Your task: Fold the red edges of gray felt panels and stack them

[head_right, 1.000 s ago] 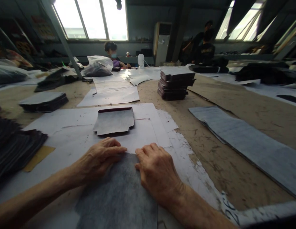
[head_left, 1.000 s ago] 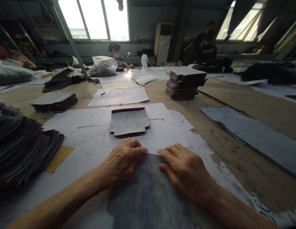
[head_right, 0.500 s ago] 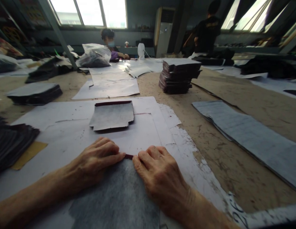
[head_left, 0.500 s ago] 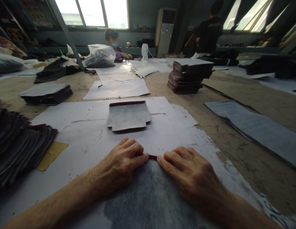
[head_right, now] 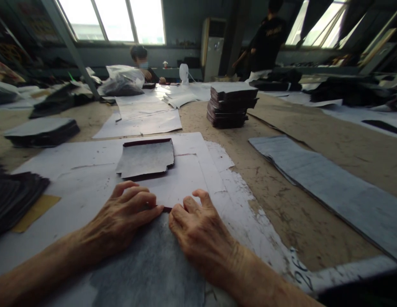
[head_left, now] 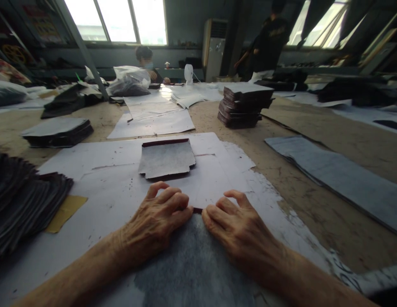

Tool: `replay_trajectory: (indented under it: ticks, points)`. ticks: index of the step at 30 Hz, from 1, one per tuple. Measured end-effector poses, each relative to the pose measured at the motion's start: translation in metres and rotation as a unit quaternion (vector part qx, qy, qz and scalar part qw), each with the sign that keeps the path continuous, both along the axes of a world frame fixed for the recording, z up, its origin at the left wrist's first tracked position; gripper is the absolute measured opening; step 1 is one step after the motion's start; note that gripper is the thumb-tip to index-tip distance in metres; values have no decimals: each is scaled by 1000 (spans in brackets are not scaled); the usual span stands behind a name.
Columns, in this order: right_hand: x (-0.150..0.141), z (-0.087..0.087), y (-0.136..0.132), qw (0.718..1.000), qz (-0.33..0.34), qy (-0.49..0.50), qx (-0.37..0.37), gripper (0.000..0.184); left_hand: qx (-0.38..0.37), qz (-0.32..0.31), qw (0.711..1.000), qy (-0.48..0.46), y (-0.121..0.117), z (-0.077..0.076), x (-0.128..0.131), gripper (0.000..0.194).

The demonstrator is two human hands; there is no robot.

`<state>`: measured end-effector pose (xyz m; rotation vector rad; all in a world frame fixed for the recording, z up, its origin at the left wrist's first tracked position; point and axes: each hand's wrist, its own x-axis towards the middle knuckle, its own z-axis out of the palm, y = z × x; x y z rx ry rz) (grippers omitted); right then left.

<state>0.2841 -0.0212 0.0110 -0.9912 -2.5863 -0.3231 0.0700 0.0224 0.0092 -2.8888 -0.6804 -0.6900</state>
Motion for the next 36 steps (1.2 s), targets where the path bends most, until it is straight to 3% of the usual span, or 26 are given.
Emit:
replay_trajectory:
  ticks: [4, 12, 26, 31, 36]
  points:
    - [2, -2, -2, 1000, -9, -2, 15, 29, -13, -5, 1000, 11, -1, 1, -1, 30]
    - [1, -4, -1, 999, -7, 29, 43, 29, -24, -8, 998, -51, 10, -1, -14, 38]
    - [0, -6, -1, 998, -6, 46, 46, 33, -16, -4, 1000, 24, 8, 2, -15, 33]
    - [-2, -5, -2, 998, -6, 51, 30, 31, -42, 23, 999, 21, 8, 8, -24, 37]
    - [-2, -3, -2, 999, -8, 33, 29, 21, -50, 142, 981, -121, 6, 27, -29, 35]
